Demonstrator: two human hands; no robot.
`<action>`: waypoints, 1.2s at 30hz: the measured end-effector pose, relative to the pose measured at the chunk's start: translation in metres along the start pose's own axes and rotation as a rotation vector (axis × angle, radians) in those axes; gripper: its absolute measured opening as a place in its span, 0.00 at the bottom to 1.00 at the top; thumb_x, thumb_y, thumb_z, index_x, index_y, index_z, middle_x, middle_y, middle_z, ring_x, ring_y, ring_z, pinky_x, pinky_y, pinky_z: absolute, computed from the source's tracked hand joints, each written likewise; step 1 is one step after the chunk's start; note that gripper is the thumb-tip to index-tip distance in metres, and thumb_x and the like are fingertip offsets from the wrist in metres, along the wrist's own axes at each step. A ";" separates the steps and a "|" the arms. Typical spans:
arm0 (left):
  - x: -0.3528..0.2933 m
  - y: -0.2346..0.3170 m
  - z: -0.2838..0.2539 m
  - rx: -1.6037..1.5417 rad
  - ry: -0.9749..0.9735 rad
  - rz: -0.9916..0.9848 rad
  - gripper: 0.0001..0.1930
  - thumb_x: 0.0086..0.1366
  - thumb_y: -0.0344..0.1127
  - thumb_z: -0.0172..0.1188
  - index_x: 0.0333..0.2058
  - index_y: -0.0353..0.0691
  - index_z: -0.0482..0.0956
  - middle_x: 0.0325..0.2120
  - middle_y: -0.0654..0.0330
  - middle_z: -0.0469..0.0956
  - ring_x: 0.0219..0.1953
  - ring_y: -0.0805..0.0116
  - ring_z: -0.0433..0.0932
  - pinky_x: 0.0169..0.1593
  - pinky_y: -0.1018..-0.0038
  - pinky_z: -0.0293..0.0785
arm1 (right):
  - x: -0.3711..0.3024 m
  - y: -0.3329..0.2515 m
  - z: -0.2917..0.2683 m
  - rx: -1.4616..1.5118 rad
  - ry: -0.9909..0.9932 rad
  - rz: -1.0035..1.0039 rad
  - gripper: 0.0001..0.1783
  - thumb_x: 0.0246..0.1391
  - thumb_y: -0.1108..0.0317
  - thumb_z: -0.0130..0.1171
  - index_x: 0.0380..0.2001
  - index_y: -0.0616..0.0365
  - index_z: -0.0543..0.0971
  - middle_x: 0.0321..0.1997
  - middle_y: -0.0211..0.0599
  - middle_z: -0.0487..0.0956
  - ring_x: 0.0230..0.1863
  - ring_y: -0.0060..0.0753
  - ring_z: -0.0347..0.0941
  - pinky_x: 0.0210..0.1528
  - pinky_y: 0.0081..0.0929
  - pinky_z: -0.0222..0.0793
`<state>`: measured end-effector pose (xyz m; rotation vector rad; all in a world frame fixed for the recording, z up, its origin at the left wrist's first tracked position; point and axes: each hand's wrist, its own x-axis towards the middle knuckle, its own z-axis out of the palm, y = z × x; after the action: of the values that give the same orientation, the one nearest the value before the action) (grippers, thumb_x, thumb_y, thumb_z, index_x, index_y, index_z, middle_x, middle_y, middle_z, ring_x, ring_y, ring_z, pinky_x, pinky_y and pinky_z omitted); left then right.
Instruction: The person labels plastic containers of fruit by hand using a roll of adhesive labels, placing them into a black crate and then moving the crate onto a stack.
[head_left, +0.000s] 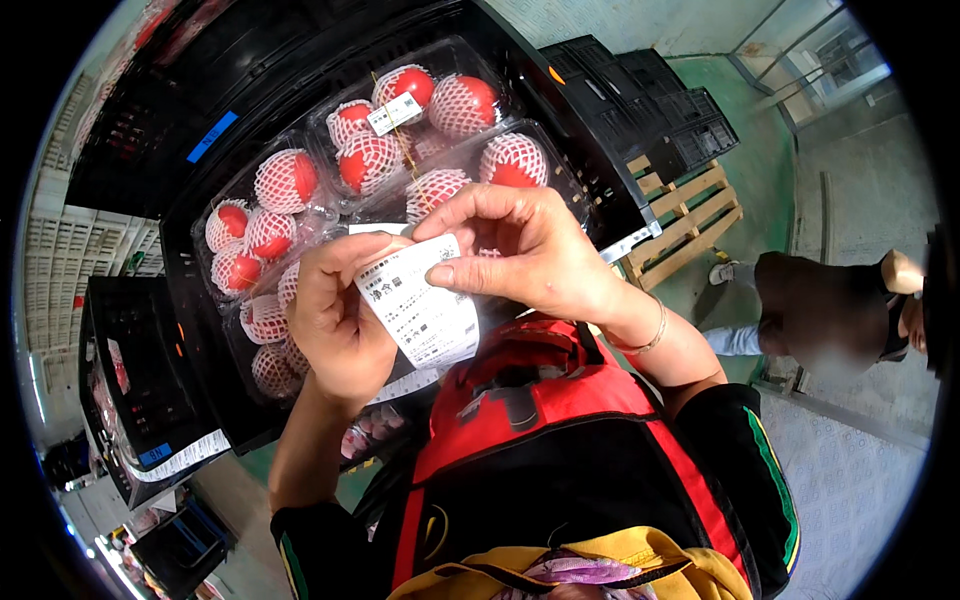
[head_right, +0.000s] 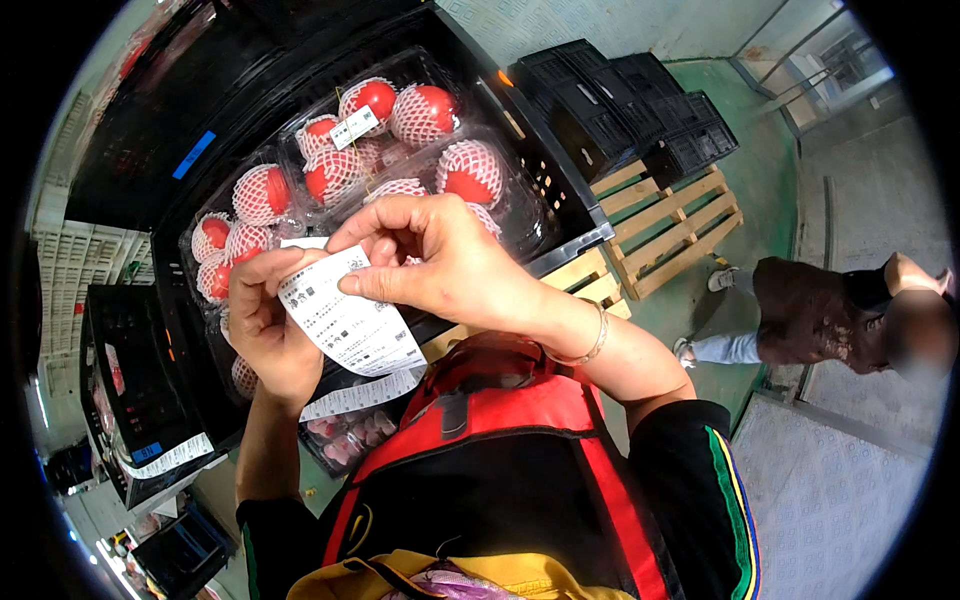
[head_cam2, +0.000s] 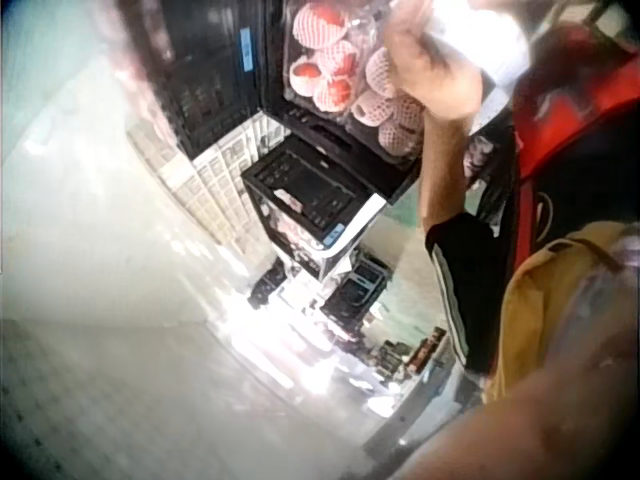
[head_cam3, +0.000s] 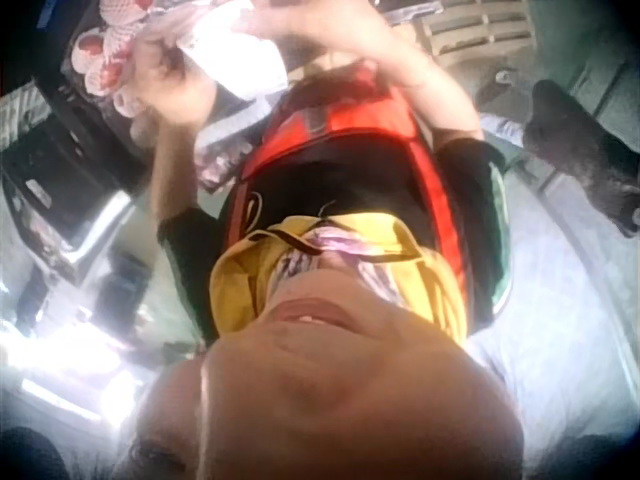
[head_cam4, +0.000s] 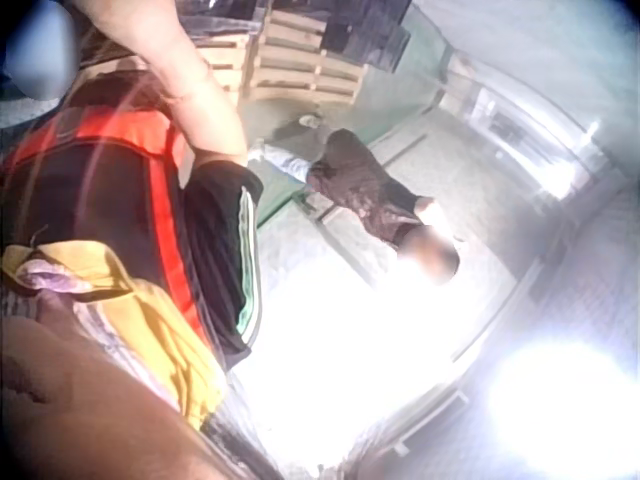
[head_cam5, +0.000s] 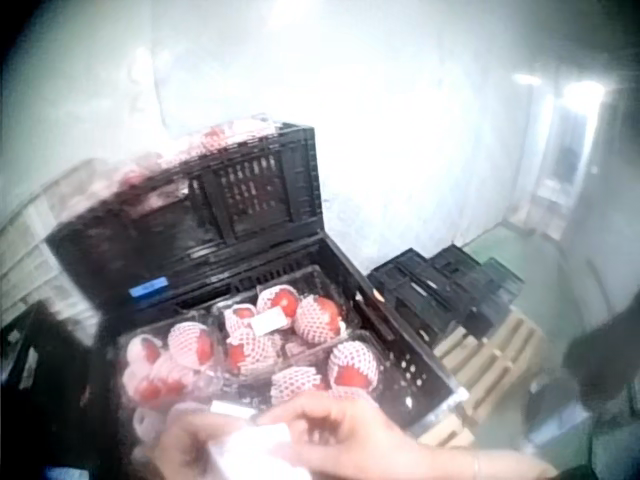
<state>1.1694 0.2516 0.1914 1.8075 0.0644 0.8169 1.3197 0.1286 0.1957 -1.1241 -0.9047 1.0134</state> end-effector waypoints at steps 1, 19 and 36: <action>0.001 -0.002 0.000 -0.003 -0.005 0.010 0.14 0.60 0.18 0.52 0.45 0.30 0.65 0.38 0.51 0.77 0.41 0.67 0.77 0.46 0.75 0.73 | 0.001 0.001 0.000 0.023 0.009 -0.017 0.17 0.47 0.76 0.65 0.42 0.64 0.77 0.31 0.23 0.74 0.34 0.11 0.68 0.36 0.11 0.66; -0.008 -0.015 -0.012 0.465 -0.043 0.014 0.05 0.57 0.20 0.56 0.33 0.32 0.73 0.31 0.55 0.78 0.30 0.71 0.78 0.35 0.76 0.74 | 0.004 0.001 -0.004 -0.280 0.066 -0.208 0.05 0.47 0.77 0.63 0.28 0.64 0.78 0.23 0.28 0.75 0.26 0.14 0.71 0.28 0.14 0.67; 0.003 -0.035 0.017 -0.321 -0.387 -0.728 0.05 0.59 0.23 0.51 0.31 0.30 0.75 0.44 0.53 0.73 0.43 0.72 0.74 0.47 0.76 0.70 | 0.031 0.004 -0.088 -0.574 0.037 0.248 0.05 0.51 0.75 0.61 0.28 0.65 0.76 0.26 0.29 0.77 0.27 0.16 0.71 0.30 0.16 0.69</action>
<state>1.1927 0.2533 0.1605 1.4468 0.3013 -0.0429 1.4110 0.1348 0.1765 -1.7652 -1.0793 0.9496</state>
